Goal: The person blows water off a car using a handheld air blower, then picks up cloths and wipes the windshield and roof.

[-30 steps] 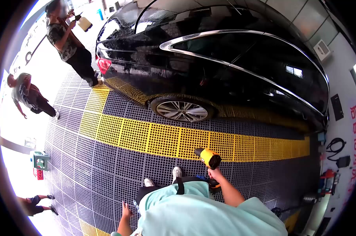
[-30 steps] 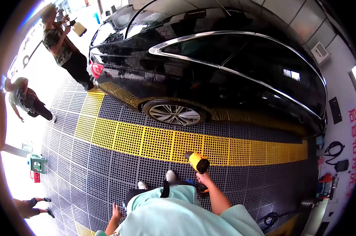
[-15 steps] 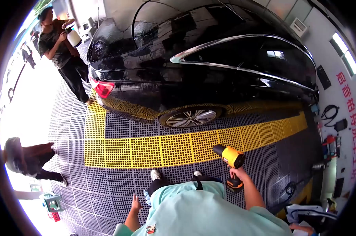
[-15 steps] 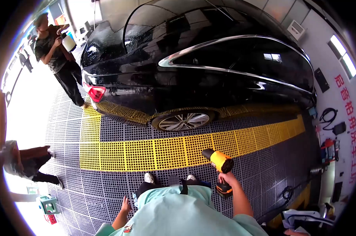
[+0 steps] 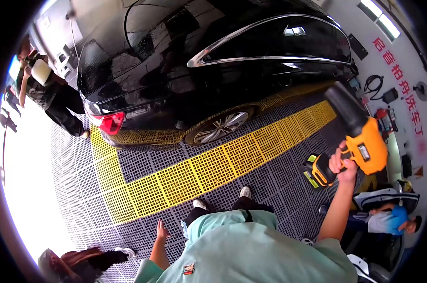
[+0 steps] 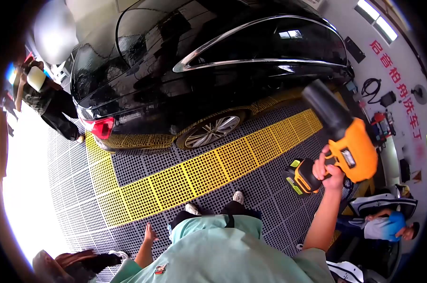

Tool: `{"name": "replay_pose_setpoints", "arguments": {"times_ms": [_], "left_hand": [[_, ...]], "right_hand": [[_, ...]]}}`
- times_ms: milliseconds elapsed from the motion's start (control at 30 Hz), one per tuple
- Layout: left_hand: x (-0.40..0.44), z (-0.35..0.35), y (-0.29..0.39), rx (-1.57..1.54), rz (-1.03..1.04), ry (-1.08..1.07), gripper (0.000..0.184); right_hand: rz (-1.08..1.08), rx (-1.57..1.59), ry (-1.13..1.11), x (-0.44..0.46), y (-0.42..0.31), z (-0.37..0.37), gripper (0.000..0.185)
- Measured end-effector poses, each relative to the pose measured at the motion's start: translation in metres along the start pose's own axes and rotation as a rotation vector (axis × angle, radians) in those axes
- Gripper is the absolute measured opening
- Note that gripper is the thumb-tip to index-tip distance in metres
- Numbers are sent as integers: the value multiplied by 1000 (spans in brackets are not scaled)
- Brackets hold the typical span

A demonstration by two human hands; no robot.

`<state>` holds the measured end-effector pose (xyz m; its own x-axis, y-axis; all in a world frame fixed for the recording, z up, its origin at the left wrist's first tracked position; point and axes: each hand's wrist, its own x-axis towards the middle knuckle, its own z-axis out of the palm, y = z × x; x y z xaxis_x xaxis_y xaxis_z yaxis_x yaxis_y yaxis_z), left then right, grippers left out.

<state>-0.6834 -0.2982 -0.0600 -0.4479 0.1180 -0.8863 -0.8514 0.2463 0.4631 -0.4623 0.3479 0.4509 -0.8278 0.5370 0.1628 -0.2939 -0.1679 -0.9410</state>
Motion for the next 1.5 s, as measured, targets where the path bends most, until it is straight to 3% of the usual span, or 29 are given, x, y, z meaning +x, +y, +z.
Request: {"name": "replay_pose_setpoints", "arguments": {"times_ms": [167,300,333,400,433,500,667,900,967,1000,1067,1100,1167,1233,1300,1367,1400,1500], "left_hand": [[23,10,1,60,16,-40,55],[39,21,12,216,80,-108,52],[36,23,22,165,-30,-110,51],[42,36,33,265,70,-182,52],[40,41,39,212,-52,-175,52],[45,61,45,371,13,-151,55],[42,124,91,485,82,-245,56],[7,263,111,616,44,99,56],[-13,297,115,706,181,-199,52],[-20,320,116,792,264,-174,52],[-36,376,116,755,139,-85,53],[-36,402,117,1021,230,-116,53],[-38,456,117,722,159,-238,53],[-45,513,118,969,252,-232,56],[-40,566,121,1208,380,-271,55],[-39,623,129,1312,324,-312,55],[-38,648,129,1222,269,-331,56],[-20,721,123,1166,335,-401,58]], "right_hand": [[-401,-59,-171,-66,-76,22,35],[-534,-116,-96,-116,-110,25,34],[-546,-116,-68,-127,-116,25,32],[-565,-151,-22,-147,-125,21,32],[-569,-168,-2,-156,-128,17,31],[-553,-189,59,-172,-126,5,31],[-309,-104,292,-216,-76,-67,48],[-325,1,507,-263,-54,-204,46],[-371,45,582,-271,-47,-242,46],[-386,44,636,-273,-43,-262,44],[-374,5,697,-278,-35,-302,48],[-362,-17,761,-281,-30,-318,50],[-315,-96,793,-287,-23,-352,52],[-227,-157,815,-296,-9,-390,37],[-70,-236,816,-293,-11,-415,56],[7,-299,883,-282,-8,-443,39],[28,-292,882,-281,4,-465,33],[103,-273,940,-269,15,-522,24]]}}
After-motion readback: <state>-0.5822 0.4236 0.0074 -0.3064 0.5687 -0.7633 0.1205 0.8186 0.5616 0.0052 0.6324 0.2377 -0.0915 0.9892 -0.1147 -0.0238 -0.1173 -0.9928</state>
